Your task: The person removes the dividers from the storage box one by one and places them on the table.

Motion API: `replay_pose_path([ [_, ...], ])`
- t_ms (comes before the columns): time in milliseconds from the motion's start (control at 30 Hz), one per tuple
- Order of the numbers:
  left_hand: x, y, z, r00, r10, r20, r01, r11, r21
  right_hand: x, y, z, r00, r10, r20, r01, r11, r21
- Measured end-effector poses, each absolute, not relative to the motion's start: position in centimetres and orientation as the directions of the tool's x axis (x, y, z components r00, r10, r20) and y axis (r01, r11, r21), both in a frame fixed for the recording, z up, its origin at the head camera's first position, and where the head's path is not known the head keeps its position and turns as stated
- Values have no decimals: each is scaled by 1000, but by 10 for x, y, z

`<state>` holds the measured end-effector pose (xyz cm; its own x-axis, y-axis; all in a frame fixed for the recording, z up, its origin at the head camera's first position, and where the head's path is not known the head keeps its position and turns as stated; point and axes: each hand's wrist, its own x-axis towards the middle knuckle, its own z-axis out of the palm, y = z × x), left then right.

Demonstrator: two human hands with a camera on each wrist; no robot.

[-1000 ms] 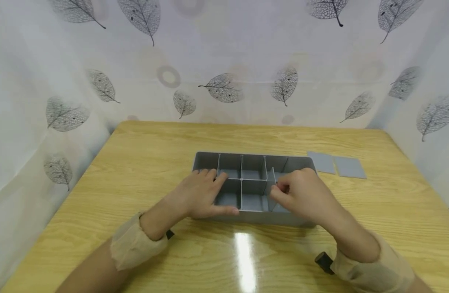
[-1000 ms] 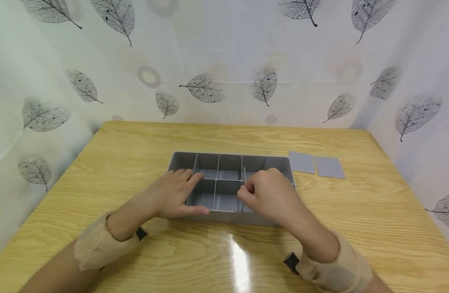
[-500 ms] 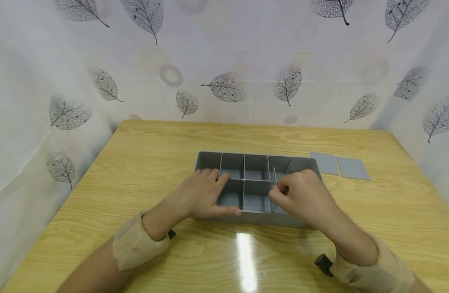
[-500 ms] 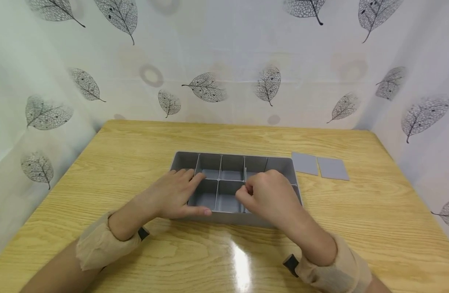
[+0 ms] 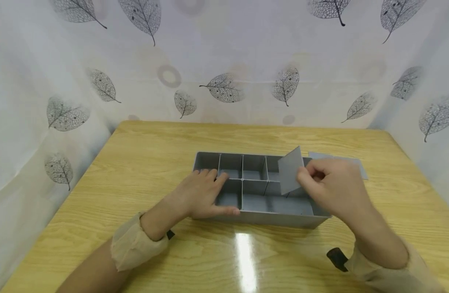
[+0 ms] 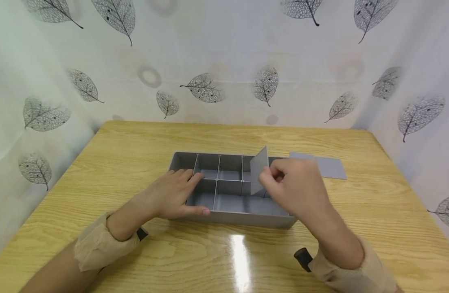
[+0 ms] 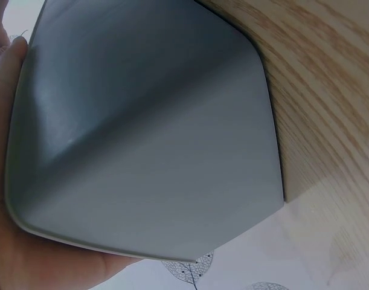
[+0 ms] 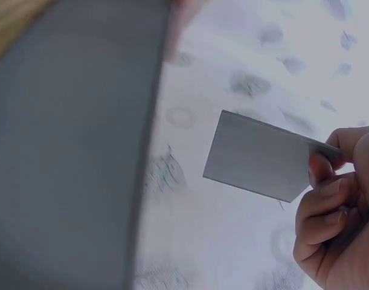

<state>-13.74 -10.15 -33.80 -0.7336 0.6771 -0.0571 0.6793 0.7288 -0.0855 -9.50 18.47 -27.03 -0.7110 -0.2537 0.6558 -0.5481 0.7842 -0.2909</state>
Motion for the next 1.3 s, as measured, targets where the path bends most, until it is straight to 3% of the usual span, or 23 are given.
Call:
replay_pose_path([
  [133, -138, -102, -340, -736, 674, -58, 677, 731, -90, -97, 209, -259, -715, -162, 680, -479, 822, -308],
  [267, -138, -101, -341, -733, 679, -41, 679, 728, -90, -101, 238, -251, -795, -52, 605, -328, 875, -355],
  [467, -138, -101, -340, -734, 678, -46, 679, 730, -74, -113, 280, -251, -922, 32, 386, -97, 945, -311],
  [700, -138, -101, -342, -735, 677, -44, 678, 732, -59, -140, 319, -279, -999, -13, 52, -29, 946, -323],
  [933, -138, -99, -344, -728, 684, -48, 685, 725, -67, -152, 338, -309, -958, -144, -249, -28, 908, -419],
  [1300, -137, -101, -339, -740, 670, -59, 672, 738, -60, -161, 341, -331, -856, -253, -451, -14, 883, -469],
])
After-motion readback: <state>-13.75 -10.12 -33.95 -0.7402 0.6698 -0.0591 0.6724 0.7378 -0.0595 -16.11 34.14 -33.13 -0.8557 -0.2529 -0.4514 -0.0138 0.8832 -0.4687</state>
